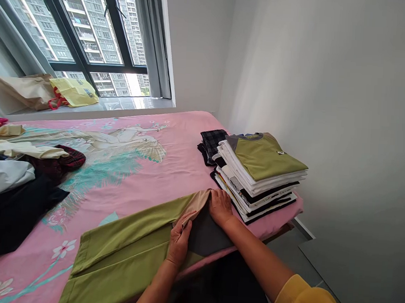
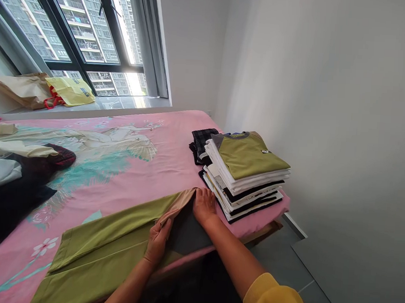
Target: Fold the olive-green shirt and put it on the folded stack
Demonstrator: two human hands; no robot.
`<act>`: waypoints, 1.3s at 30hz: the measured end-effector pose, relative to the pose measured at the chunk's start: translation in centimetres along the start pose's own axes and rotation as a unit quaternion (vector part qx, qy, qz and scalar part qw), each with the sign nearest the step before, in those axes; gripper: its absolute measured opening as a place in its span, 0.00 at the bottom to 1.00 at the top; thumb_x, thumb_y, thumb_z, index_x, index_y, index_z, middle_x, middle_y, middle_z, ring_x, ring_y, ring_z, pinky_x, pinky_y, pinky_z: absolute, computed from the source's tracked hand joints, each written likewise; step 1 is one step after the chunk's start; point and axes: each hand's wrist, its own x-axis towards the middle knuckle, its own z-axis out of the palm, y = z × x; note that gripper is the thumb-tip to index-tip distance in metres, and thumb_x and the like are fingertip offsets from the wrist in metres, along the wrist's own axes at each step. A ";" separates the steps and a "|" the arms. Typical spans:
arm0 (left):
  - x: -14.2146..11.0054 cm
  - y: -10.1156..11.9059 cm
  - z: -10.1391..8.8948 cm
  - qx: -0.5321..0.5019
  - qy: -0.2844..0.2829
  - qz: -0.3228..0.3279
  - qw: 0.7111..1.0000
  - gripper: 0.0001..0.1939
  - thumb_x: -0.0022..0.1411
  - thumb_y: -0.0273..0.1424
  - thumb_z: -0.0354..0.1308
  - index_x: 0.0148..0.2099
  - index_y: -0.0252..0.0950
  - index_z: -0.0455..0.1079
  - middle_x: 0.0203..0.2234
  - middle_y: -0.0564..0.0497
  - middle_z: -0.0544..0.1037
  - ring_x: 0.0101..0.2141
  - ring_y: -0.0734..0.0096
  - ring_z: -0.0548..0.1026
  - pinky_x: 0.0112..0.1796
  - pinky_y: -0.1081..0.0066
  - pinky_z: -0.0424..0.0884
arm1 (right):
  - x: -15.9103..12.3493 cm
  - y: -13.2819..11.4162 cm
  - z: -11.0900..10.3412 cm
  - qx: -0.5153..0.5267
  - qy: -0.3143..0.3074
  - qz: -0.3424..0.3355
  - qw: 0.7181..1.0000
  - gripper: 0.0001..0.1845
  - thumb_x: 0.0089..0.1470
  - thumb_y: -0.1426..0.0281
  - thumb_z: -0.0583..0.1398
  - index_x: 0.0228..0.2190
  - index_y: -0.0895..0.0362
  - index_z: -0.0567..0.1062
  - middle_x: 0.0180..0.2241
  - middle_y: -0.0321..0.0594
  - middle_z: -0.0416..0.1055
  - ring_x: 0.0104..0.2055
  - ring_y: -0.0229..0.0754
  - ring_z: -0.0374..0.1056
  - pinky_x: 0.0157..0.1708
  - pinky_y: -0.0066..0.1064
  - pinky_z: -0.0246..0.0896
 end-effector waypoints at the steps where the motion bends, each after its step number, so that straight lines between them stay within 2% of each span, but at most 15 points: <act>1: 0.0 0.1 0.0 -0.004 -0.014 -0.002 1.000 0.17 0.62 0.38 0.50 0.48 0.38 0.73 0.48 0.47 0.75 0.51 0.62 0.70 0.55 0.60 0.64 | 0.3 0.2 0.2 0.003 0.009 0.012 1.000 0.16 0.53 0.72 0.52 0.45 0.61 0.67 0.46 0.53 0.64 0.49 0.52 0.57 0.53 0.44 0.49; 5: -0.1 0.5 -0.1 0.007 -0.034 -0.007 0.999 0.16 0.62 0.37 0.50 0.48 0.39 0.73 0.48 0.48 0.75 0.52 0.62 0.69 0.55 0.59 0.63 | 2.2 1.1 1.0 0.021 0.027 0.023 0.999 0.20 0.51 0.74 0.52 0.47 0.61 0.65 0.48 0.52 0.61 0.52 0.50 0.55 0.52 0.41 0.50; 10: 0.0 1.2 0.0 0.009 -0.030 -0.007 0.999 0.16 0.62 0.37 0.50 0.47 0.39 0.73 0.46 0.48 0.76 0.50 0.64 0.71 0.54 0.61 0.65 | 3.9 2.0 1.7 0.034 0.016 0.013 0.999 0.16 0.48 0.79 0.51 0.40 0.61 0.69 0.41 0.48 0.65 0.47 0.47 0.58 0.50 0.37 0.52; 15: -0.1 0.8 0.2 0.043 -0.030 -0.004 0.999 0.16 0.62 0.38 0.50 0.46 0.40 0.74 0.45 0.48 0.77 0.50 0.62 0.71 0.56 0.58 0.61 | 3.7 2.3 1.6 0.034 0.008 0.001 0.999 0.11 0.51 0.77 0.50 0.33 0.59 0.71 0.38 0.45 0.66 0.44 0.44 0.60 0.49 0.35 0.53; 18: -0.2 0.2 0.3 0.074 -0.049 0.012 0.996 0.15 0.62 0.36 0.50 0.44 0.40 0.75 0.45 0.48 0.77 0.50 0.63 0.71 0.59 0.54 0.56 | 3.5 2.3 1.6 0.030 0.005 -0.006 1.000 0.11 0.54 0.74 0.51 0.34 0.58 0.72 0.39 0.45 0.67 0.45 0.44 0.60 0.49 0.34 0.53; 23: -0.3 -0.6 0.6 0.134 -0.041 0.035 0.990 0.13 0.62 0.33 0.49 0.39 0.39 0.75 0.43 0.47 0.78 0.48 0.63 0.73 0.58 0.53 0.58 | 3.6 2.1 1.7 0.015 -0.012 -0.011 1.000 0.11 0.56 0.73 0.50 0.36 0.57 0.72 0.40 0.45 0.67 0.45 0.44 0.61 0.47 0.34 0.53; 26: -0.2 -0.9 0.9 0.178 -0.044 0.060 0.981 0.12 0.61 0.31 0.49 0.37 0.39 0.75 0.40 0.47 0.78 0.46 0.63 0.74 0.57 0.52 0.59 | 3.8 2.1 1.5 0.001 -0.033 -0.018 0.999 0.10 0.55 0.73 0.52 0.36 0.57 0.72 0.40 0.44 0.68 0.44 0.43 0.61 0.46 0.32 0.54; 30: -0.2 -1.4 1.2 0.215 -0.045 0.081 0.972 0.12 0.60 0.28 0.50 0.40 0.39 0.74 0.40 0.47 0.79 0.45 0.63 0.75 0.56 0.49 0.60 | 4.5 2.3 1.1 -0.019 -0.078 -0.031 0.996 0.09 0.53 0.73 0.54 0.34 0.56 0.72 0.38 0.42 0.70 0.43 0.43 0.63 0.44 0.31 0.54; 36: -0.3 -1.5 1.3 0.232 -0.050 0.083 0.968 0.12 0.60 0.27 0.49 0.40 0.39 0.73 0.40 0.48 0.78 0.45 0.63 0.75 0.57 0.49 0.60 | 7.0 2.0 1.0 -0.042 -0.164 -0.040 0.985 0.06 0.48 0.74 0.57 0.29 0.56 0.73 0.36 0.43 0.72 0.39 0.43 0.66 0.38 0.31 0.56; 39: -0.4 -1.4 1.3 0.234 -0.051 0.084 0.967 0.12 0.60 0.27 0.48 0.39 0.39 0.74 0.40 0.47 0.78 0.45 0.63 0.74 0.56 0.49 0.60 | 7.5 1.8 1.1 -0.045 -0.184 -0.043 0.981 0.05 0.47 0.73 0.57 0.29 0.57 0.73 0.36 0.45 0.72 0.39 0.44 0.66 0.37 0.31 0.55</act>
